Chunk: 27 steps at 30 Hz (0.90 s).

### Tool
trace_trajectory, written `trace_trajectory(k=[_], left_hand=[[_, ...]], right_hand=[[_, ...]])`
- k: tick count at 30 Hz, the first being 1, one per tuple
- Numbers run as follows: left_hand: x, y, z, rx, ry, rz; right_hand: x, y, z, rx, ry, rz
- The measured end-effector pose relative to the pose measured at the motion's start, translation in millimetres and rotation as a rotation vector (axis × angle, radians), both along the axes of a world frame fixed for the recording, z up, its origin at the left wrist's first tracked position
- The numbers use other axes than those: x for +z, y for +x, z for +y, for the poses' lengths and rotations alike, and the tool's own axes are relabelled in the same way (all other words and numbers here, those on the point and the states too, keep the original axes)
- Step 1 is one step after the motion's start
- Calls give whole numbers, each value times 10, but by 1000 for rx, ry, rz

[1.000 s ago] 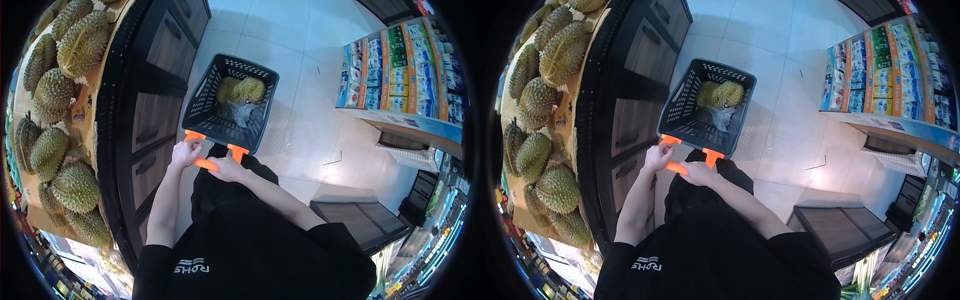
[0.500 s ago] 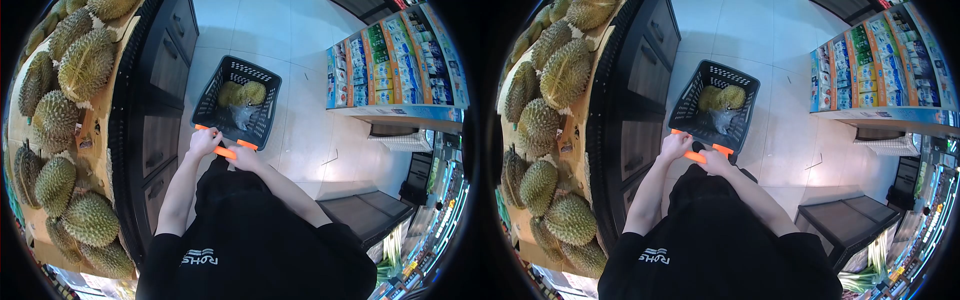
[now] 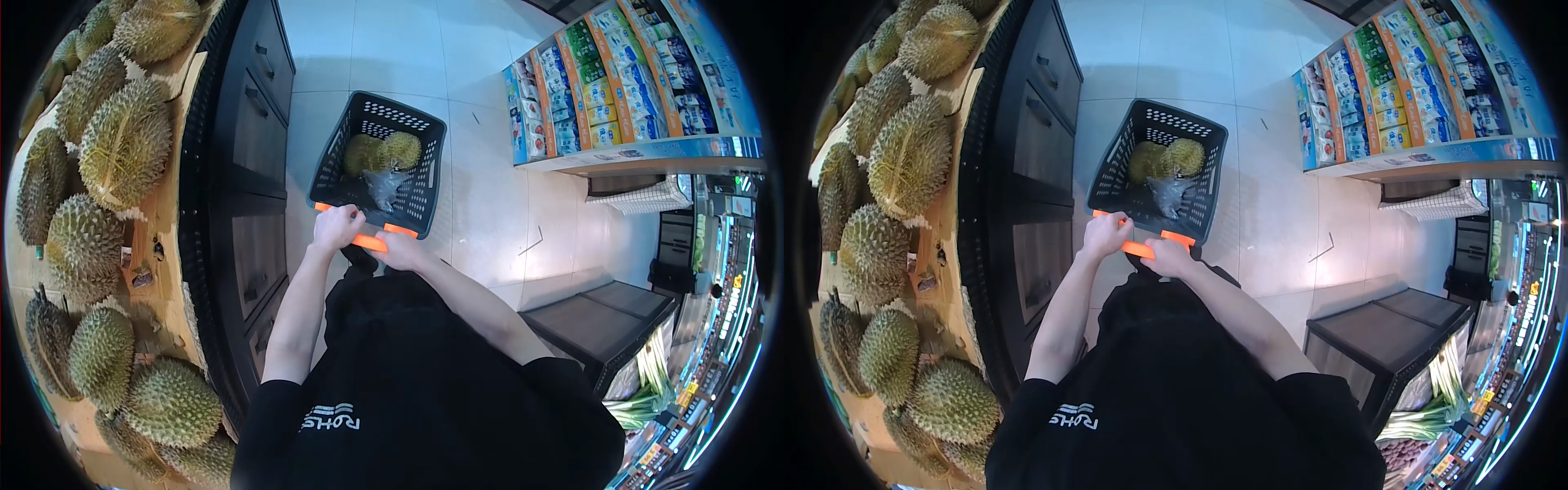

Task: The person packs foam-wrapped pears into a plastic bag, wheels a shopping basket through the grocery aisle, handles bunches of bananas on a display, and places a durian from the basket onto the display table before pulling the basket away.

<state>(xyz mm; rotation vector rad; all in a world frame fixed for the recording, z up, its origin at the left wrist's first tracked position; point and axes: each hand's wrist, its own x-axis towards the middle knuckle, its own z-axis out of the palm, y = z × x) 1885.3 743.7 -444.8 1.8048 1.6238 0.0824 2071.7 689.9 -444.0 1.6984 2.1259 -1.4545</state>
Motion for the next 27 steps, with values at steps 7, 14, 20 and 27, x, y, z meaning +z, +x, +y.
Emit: trace_trajectory(k=[7,14,20,27], left_hand=[[-17,-78,-63,14,-5,-6],[206,-58,6,74,-157,9],[27,-31,27,104,-183,126],[-201,180,323,346,-330,242]], right_hand=[[-34,-21,43,134,-133,69],[5,70,292,323,-339,235],[-376,530,802,261,-608,390],[-2163,1518,1816,-606,-582,268]])
